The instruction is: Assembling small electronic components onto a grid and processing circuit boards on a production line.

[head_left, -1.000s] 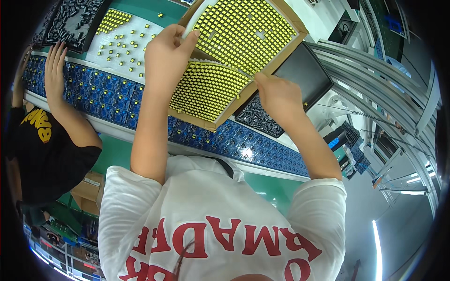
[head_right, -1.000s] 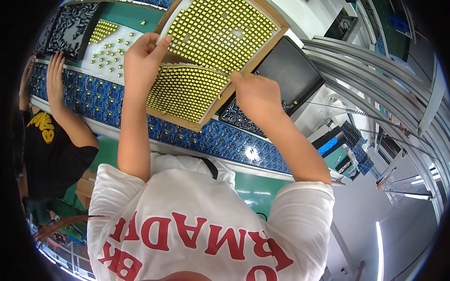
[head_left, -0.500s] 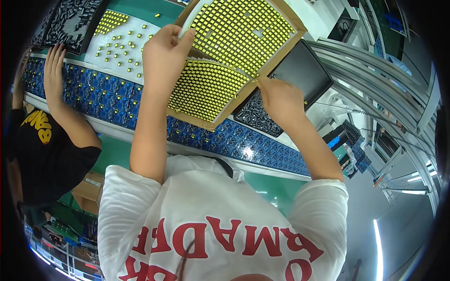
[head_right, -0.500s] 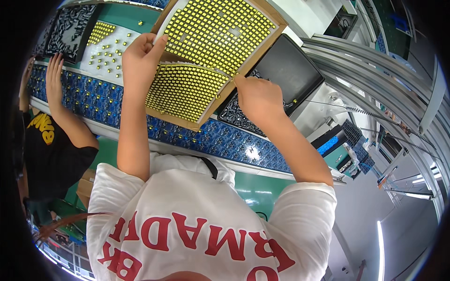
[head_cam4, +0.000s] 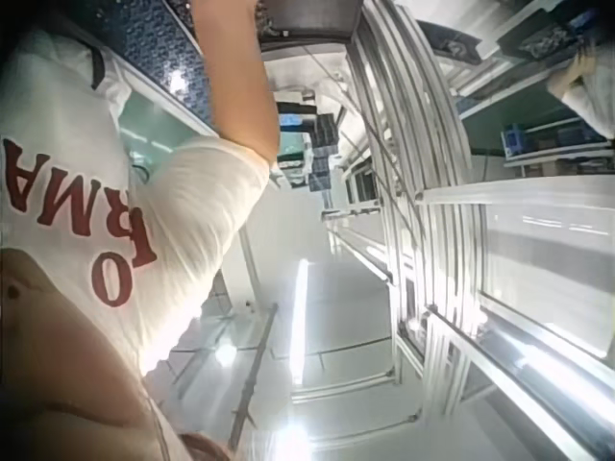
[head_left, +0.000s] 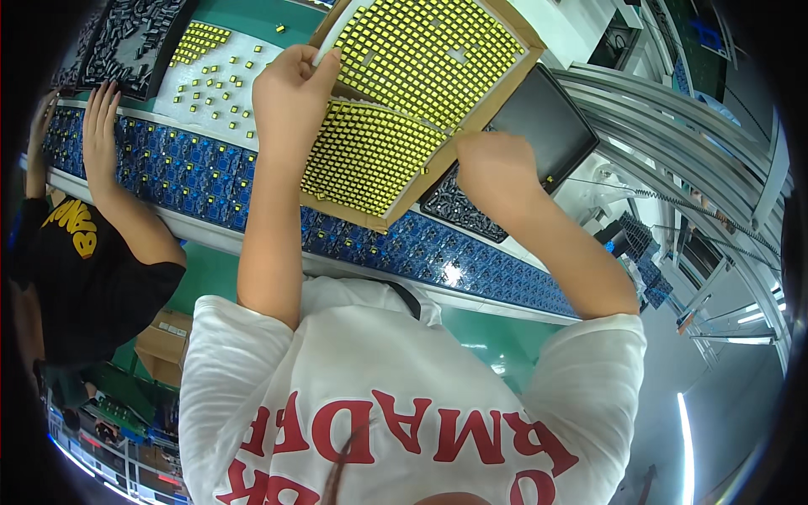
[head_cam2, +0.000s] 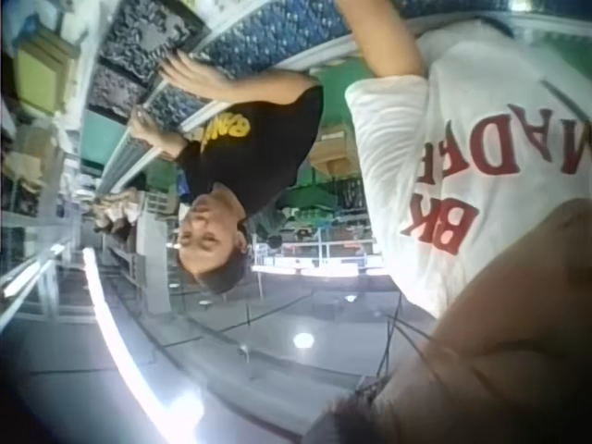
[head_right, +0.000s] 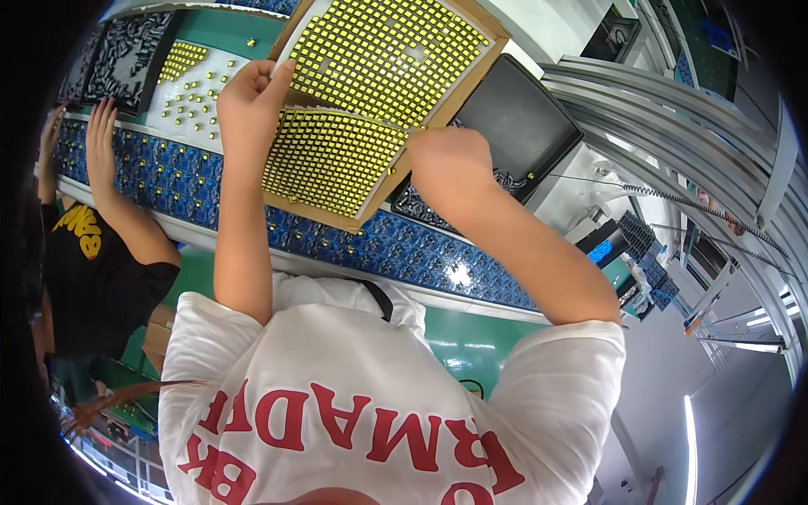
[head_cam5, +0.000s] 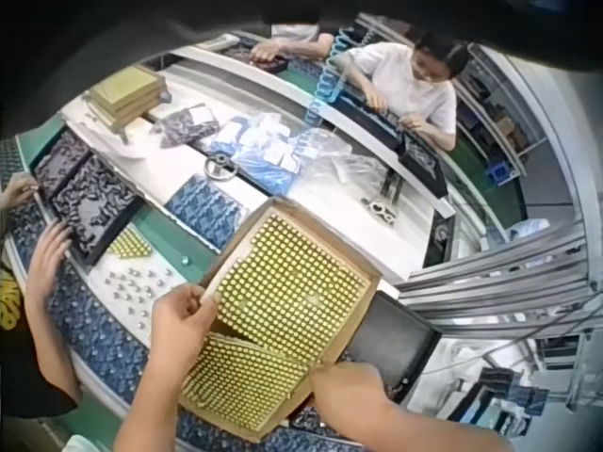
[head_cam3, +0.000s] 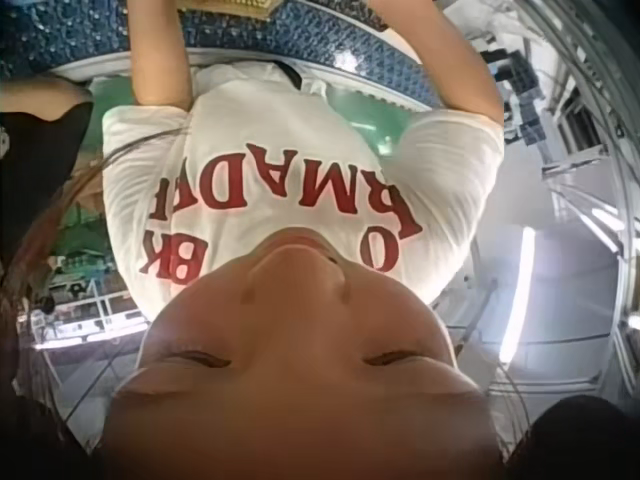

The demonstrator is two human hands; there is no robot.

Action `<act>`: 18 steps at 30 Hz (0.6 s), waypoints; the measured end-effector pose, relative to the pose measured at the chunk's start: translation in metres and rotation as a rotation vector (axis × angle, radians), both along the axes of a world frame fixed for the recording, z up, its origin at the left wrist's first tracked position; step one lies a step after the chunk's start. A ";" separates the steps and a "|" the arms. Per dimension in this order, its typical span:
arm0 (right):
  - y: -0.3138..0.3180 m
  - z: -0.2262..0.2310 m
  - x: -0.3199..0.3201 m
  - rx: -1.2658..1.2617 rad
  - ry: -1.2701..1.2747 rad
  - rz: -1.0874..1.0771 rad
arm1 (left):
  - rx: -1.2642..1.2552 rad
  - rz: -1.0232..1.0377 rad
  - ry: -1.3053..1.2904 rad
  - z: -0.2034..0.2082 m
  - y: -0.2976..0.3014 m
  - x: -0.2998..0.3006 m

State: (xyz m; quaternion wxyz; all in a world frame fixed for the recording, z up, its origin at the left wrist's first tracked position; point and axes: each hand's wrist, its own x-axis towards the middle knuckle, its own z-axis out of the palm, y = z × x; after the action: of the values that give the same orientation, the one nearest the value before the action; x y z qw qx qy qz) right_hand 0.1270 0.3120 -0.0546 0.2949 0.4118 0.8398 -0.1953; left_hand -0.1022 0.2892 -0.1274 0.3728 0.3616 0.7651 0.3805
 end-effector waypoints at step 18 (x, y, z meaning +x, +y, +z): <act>-0.056 -0.030 0.118 0.030 0.723 -1.221 | 0.007 -0.042 0.072 0.002 -0.003 0.002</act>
State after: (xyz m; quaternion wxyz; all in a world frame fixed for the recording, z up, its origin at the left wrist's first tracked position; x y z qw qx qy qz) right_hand 0.2455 0.2564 -0.0848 -0.1702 0.7224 0.5067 -0.4387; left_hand -0.1007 0.2857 -0.1253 0.3514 0.3924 0.7690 0.3621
